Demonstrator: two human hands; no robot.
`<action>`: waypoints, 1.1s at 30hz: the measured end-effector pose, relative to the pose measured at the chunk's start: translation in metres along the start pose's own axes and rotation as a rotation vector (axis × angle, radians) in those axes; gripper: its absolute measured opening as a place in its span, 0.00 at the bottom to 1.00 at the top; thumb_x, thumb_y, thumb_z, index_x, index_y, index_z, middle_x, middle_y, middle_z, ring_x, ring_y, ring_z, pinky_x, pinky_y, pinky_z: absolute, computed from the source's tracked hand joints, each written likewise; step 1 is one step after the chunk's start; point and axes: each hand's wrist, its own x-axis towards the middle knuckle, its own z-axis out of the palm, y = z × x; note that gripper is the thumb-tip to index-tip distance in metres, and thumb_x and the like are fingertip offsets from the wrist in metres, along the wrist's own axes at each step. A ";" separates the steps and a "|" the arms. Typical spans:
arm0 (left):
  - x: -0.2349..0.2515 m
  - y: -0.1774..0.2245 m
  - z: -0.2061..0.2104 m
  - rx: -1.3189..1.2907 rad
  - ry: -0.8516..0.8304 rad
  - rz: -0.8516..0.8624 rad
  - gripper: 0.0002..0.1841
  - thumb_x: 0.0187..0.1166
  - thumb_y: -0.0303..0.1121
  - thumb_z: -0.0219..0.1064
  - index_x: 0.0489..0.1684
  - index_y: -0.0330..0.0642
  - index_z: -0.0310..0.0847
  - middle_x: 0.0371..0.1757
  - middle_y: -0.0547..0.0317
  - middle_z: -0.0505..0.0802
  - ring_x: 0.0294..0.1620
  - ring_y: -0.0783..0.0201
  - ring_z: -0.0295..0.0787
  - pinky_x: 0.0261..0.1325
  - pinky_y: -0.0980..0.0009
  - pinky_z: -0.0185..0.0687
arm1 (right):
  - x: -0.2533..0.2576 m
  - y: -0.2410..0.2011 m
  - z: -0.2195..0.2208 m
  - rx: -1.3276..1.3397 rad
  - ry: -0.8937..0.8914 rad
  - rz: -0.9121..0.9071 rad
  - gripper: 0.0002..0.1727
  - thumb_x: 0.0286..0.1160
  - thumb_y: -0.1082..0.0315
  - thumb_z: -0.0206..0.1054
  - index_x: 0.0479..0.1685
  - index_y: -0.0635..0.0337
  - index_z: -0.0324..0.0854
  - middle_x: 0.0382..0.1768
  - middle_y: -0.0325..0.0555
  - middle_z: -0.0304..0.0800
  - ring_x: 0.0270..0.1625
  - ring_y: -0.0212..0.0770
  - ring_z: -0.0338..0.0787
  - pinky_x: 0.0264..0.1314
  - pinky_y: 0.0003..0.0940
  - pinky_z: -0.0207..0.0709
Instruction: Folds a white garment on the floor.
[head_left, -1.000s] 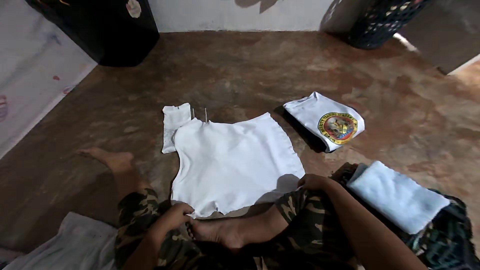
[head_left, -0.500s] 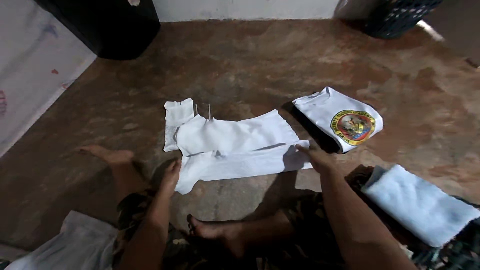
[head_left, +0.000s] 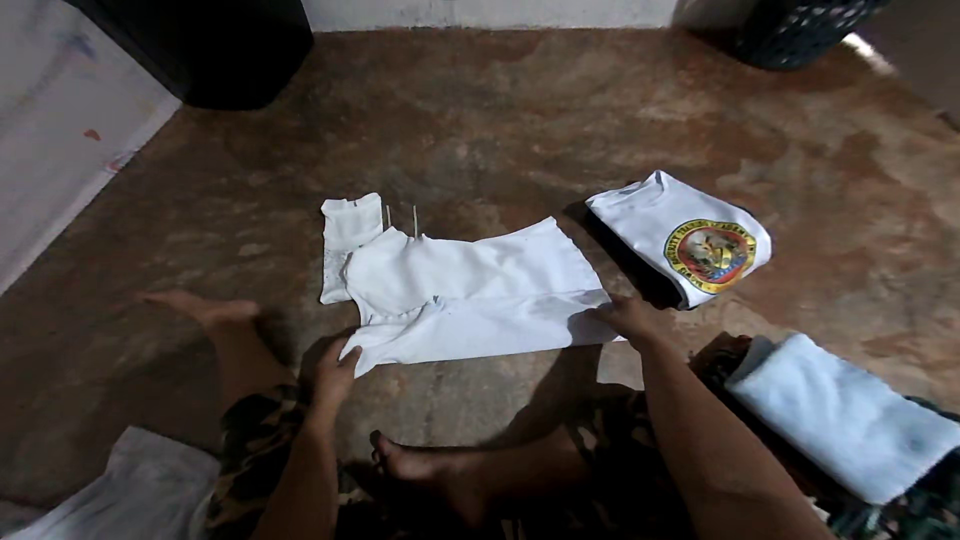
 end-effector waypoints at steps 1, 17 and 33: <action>0.004 -0.001 0.001 -0.011 0.057 0.034 0.19 0.89 0.33 0.60 0.71 0.30 0.79 0.70 0.36 0.86 0.74 0.49 0.82 0.80 0.51 0.73 | -0.001 0.000 -0.001 0.074 0.021 -0.028 0.28 0.73 0.65 0.77 0.72 0.66 0.78 0.60 0.64 0.87 0.60 0.53 0.88 0.66 0.53 0.80; 0.015 -0.021 -0.017 0.040 0.044 -0.023 0.19 0.90 0.38 0.60 0.61 0.28 0.82 0.55 0.35 0.90 0.58 0.47 0.88 0.67 0.47 0.79 | 0.000 0.018 -0.016 -0.151 -0.048 0.035 0.20 0.74 0.63 0.76 0.61 0.65 0.86 0.56 0.63 0.89 0.59 0.56 0.88 0.66 0.59 0.77; 0.014 -0.053 -0.027 0.518 -0.239 -0.058 0.31 0.77 0.54 0.73 0.67 0.35 0.83 0.68 0.34 0.87 0.74 0.38 0.80 0.79 0.36 0.68 | -0.007 0.032 -0.017 -0.389 -0.345 0.047 0.25 0.84 0.63 0.67 0.74 0.70 0.74 0.68 0.73 0.80 0.72 0.67 0.80 0.76 0.66 0.67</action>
